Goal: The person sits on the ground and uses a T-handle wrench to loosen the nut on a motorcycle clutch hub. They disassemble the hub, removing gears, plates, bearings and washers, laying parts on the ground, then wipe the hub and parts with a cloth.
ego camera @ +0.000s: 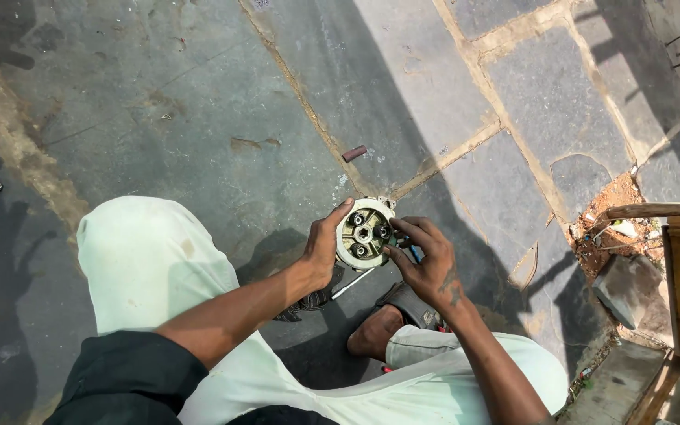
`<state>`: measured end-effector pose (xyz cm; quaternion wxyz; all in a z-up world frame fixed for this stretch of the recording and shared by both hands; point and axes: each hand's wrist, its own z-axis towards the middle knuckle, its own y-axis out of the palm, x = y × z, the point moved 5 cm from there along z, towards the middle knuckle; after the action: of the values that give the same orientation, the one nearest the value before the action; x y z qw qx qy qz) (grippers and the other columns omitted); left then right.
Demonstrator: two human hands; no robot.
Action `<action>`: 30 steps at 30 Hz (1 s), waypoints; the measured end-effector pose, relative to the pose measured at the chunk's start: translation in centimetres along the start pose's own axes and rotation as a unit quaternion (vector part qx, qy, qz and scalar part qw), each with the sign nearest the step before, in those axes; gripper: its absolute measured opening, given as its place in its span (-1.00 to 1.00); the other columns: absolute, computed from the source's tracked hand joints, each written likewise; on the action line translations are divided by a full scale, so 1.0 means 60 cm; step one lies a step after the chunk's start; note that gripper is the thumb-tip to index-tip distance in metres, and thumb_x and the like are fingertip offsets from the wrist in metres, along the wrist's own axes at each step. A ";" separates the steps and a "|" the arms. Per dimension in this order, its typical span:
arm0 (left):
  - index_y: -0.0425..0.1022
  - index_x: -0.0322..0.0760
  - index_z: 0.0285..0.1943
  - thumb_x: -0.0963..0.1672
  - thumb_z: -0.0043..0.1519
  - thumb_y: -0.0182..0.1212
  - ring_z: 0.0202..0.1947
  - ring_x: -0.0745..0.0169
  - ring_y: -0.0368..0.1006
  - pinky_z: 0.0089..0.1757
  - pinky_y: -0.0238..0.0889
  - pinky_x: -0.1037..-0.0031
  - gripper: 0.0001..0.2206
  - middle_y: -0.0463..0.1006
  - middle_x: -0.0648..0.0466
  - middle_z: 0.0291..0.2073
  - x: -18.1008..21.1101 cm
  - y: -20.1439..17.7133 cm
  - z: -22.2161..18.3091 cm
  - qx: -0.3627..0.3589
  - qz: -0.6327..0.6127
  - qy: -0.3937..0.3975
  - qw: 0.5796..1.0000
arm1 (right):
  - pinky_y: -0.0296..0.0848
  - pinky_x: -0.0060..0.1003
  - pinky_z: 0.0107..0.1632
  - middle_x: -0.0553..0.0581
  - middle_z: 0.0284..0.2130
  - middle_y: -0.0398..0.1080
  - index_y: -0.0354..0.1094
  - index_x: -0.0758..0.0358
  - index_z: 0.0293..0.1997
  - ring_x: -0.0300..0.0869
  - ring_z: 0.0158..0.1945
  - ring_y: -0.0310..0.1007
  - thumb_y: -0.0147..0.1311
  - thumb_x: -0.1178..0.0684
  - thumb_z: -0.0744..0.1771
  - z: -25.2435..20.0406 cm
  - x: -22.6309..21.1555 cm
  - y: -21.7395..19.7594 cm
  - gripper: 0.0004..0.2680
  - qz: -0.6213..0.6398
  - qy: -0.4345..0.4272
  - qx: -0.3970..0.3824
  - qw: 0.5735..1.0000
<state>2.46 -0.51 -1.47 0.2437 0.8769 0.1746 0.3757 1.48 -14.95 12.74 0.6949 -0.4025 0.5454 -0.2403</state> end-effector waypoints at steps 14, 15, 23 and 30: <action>0.57 -0.27 0.07 0.18 0.23 -0.04 -0.08 0.28 0.59 0.10 0.36 0.35 -0.43 0.67 0.00 -0.18 0.009 0.004 -0.004 -0.009 0.033 -0.026 0.999 | 0.59 -0.27 -0.18 0.13 -0.16 0.50 0.54 0.21 0.00 -0.13 -0.16 0.57 0.33 0.05 0.24 0.013 0.034 0.025 -0.74 0.001 0.023 -0.053 0.998; 0.56 -0.29 0.07 0.18 0.23 -0.03 -0.08 0.26 0.59 0.11 0.36 0.32 -0.43 0.67 -0.01 -0.19 0.009 0.003 -0.003 -0.010 0.029 -0.024 0.999 | 0.59 -0.27 -0.19 0.13 -0.17 0.50 0.54 0.21 0.00 -0.12 -0.17 0.57 0.33 0.05 0.24 0.014 0.035 0.026 -0.74 0.002 0.020 -0.053 0.998; 0.59 -0.29 0.06 0.16 0.22 0.02 -0.10 0.29 0.60 0.10 0.34 0.36 -0.46 0.68 0.00 -0.16 -0.008 -0.017 0.016 0.052 0.017 -0.040 0.998 | 0.60 -0.30 -0.14 0.09 -0.18 0.52 0.53 0.22 -0.02 -0.19 -0.20 0.58 0.34 0.08 0.25 0.066 0.107 -0.009 -0.76 0.066 0.057 -0.022 0.996; 0.60 -0.30 0.01 0.09 0.27 0.01 -0.24 0.29 0.59 -0.09 0.46 0.39 -0.55 0.68 0.03 -0.22 -0.025 -0.028 0.024 0.074 -0.015 -0.039 0.996 | 0.60 -0.30 -0.14 0.13 -0.24 0.50 0.56 0.23 -0.06 -0.18 -0.26 0.50 0.37 0.13 0.24 0.172 0.358 0.038 -0.78 -0.015 0.161 0.064 0.985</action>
<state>2.33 -0.31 -4.13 0.1906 0.9037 0.2056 0.3235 17.26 -27.25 -0.41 0.6187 -0.3217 0.6272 -0.3469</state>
